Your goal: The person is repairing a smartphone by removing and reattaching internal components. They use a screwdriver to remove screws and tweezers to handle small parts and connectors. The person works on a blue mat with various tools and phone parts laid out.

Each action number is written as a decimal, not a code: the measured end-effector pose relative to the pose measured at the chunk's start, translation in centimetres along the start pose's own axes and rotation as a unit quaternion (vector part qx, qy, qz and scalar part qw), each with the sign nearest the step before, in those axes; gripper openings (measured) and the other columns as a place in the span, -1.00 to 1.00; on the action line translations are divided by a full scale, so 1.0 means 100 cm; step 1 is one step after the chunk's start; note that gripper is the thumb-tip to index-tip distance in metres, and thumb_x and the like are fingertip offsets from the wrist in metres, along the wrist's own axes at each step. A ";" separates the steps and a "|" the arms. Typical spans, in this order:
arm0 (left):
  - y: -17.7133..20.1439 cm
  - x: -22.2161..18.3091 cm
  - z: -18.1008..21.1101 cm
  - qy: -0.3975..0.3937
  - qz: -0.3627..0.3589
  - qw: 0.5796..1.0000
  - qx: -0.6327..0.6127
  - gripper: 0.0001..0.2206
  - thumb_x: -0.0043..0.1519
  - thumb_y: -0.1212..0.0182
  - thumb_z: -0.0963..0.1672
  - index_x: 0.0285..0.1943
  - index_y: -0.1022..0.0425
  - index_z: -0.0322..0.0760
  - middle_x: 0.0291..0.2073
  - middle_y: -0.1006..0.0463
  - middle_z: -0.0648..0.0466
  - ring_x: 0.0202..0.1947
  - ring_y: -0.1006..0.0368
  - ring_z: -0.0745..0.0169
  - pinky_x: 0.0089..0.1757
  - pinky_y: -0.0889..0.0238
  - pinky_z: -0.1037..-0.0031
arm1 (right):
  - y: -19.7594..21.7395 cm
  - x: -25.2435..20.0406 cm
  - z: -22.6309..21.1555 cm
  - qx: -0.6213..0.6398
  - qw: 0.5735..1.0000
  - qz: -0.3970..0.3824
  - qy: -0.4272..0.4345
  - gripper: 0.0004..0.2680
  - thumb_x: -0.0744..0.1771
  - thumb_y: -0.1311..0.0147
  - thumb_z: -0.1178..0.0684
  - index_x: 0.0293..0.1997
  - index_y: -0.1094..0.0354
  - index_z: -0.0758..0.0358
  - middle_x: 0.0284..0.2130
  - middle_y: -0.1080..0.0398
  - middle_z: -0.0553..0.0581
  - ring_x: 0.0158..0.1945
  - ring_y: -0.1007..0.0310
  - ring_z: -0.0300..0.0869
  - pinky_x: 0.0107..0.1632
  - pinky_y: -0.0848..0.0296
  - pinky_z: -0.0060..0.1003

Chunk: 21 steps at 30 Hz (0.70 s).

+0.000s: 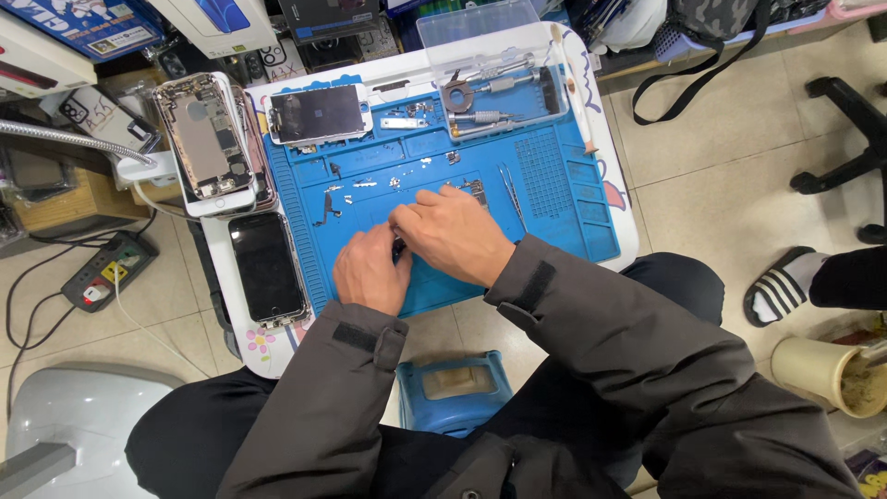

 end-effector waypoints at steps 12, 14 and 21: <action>0.000 0.004 0.004 -0.016 -0.007 1.000 -0.025 -0.76 0.05 -0.51 -0.20 -0.28 -0.46 -0.17 -0.46 -0.52 0.06 -0.33 -0.56 -0.06 -0.30 -0.52 0.05 | 0.048 -0.015 0.013 0.059 0.997 0.002 0.047 -0.89 0.35 -0.29 0.06 -0.09 -0.48 0.13 -0.45 -0.43 0.00 -0.31 -0.39 -0.13 -0.26 -0.45 -0.29; 0.000 0.001 0.000 -0.007 0.005 0.999 -0.035 -0.79 0.10 -0.46 -0.22 -0.26 -0.46 -0.17 -0.46 -0.51 0.05 -0.33 -0.57 -0.04 -0.29 -0.52 0.08 | 0.068 -0.020 0.038 0.123 0.992 0.009 0.013 -0.88 0.36 -0.31 0.08 -0.04 -0.51 0.10 -0.40 -0.45 -0.02 -0.27 -0.40 -0.10 -0.22 -0.46 -0.24; -0.033 0.000 -0.016 -0.002 0.051 0.998 -0.043 -0.82 0.11 -0.31 -0.25 -0.19 -0.46 -0.15 -0.41 -0.49 0.05 -0.45 -0.31 -0.15 -0.51 -0.16 0.03 | 0.070 -0.052 0.172 0.207 0.967 0.057 -0.137 -0.92 0.57 -0.28 0.35 0.24 -0.57 0.55 0.05 -0.50 0.40 -0.07 -0.38 0.08 -0.11 -0.43 -0.08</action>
Point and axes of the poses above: each hand's wrist, its own x-axis towards the middle knuckle, its own y-axis out of the back of the hand, z = x × y, the point moved 9 cm from there along x, towards the middle knuckle
